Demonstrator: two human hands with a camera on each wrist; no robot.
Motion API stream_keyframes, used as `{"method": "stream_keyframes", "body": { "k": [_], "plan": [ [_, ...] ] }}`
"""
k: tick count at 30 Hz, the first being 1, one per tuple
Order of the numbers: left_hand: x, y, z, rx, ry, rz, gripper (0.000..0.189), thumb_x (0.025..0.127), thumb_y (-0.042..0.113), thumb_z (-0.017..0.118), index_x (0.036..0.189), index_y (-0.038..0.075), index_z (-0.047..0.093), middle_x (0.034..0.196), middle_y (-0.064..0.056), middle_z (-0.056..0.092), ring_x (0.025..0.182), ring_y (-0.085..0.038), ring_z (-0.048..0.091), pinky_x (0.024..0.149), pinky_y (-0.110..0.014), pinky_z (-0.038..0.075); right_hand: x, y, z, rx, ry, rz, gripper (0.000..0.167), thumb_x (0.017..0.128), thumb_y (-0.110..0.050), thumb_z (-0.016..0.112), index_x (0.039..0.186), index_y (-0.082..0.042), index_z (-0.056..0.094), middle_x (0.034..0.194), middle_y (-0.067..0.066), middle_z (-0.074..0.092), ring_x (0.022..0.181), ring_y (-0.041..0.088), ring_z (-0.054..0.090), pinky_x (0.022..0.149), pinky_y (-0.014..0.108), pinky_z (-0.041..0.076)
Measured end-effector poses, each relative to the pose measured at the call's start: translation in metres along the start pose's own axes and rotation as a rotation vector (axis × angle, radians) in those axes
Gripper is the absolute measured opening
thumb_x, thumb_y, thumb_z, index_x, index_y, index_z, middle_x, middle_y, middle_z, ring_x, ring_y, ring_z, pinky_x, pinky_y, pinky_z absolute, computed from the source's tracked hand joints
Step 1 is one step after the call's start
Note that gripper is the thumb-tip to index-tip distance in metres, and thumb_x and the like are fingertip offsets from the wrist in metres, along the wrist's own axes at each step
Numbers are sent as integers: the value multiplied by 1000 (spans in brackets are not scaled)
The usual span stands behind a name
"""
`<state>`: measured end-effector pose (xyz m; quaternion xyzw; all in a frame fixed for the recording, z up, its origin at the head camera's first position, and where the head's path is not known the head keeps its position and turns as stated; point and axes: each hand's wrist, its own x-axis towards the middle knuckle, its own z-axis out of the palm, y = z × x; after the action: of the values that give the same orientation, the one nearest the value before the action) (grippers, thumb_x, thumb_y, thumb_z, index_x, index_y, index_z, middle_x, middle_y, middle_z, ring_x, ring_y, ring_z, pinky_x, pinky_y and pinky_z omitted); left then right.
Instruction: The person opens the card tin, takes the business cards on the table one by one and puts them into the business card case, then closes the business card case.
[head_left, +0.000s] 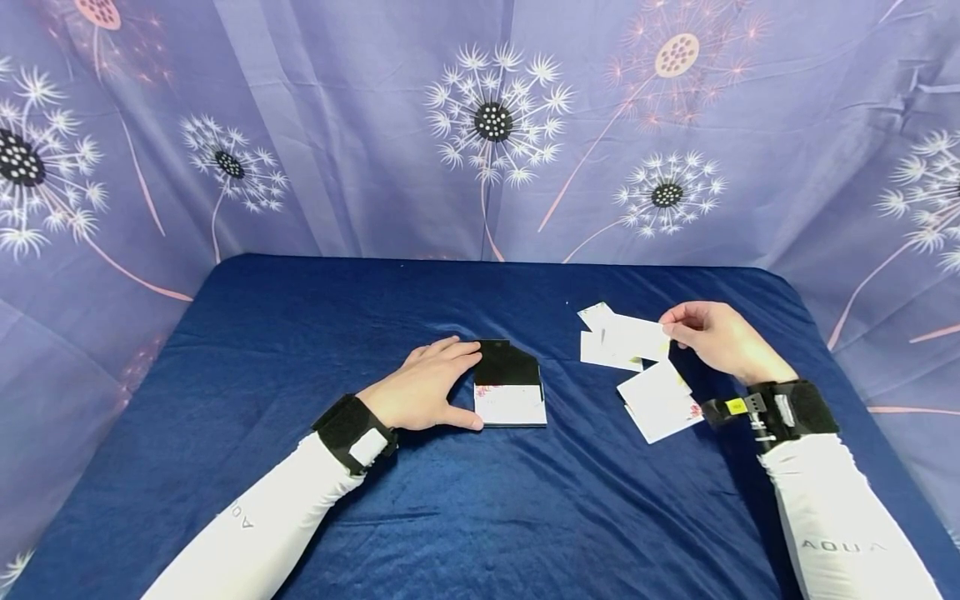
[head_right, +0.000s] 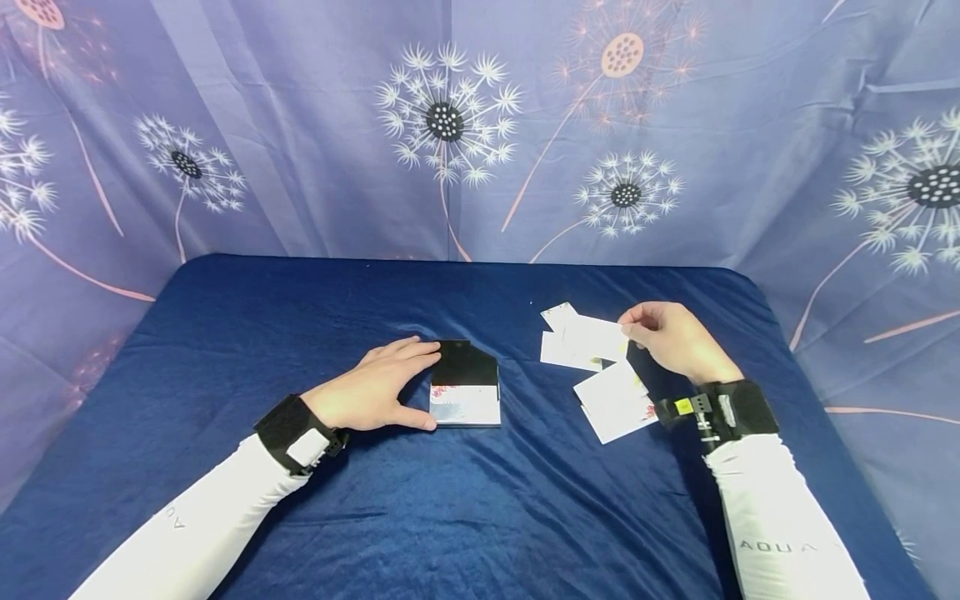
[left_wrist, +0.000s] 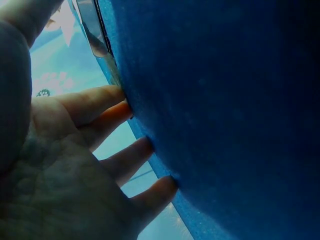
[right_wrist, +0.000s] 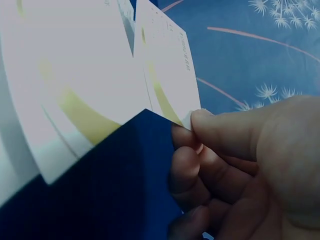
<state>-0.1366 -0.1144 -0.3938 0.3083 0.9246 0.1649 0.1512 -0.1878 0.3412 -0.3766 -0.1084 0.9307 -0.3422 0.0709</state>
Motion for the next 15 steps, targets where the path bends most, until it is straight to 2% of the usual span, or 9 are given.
{"method": "stream_keyframes", "body": {
  "k": [7, 15],
  "plan": [
    [-1, 1, -2, -8, 2, 3, 99, 90, 61, 80, 165, 10, 41, 173, -6, 31, 161, -35, 17, 125, -60, 19, -1, -13, 4, 5, 52, -3, 24, 112, -26, 59, 117, -6, 71, 93, 15, 66, 81, 32, 58, 65, 29, 45],
    [-1, 3, -2, -11, -7, -5, 99, 90, 61, 79, 165, 10, 40, 173, -6, 30, 161, -34, 16, 125, -60, 19, 3, -22, 8, -1, 105, -14, 24, 111, -28, 59, 118, -8, 71, 96, 13, 67, 86, 32, 60, 67, 28, 44]
  ]
}}
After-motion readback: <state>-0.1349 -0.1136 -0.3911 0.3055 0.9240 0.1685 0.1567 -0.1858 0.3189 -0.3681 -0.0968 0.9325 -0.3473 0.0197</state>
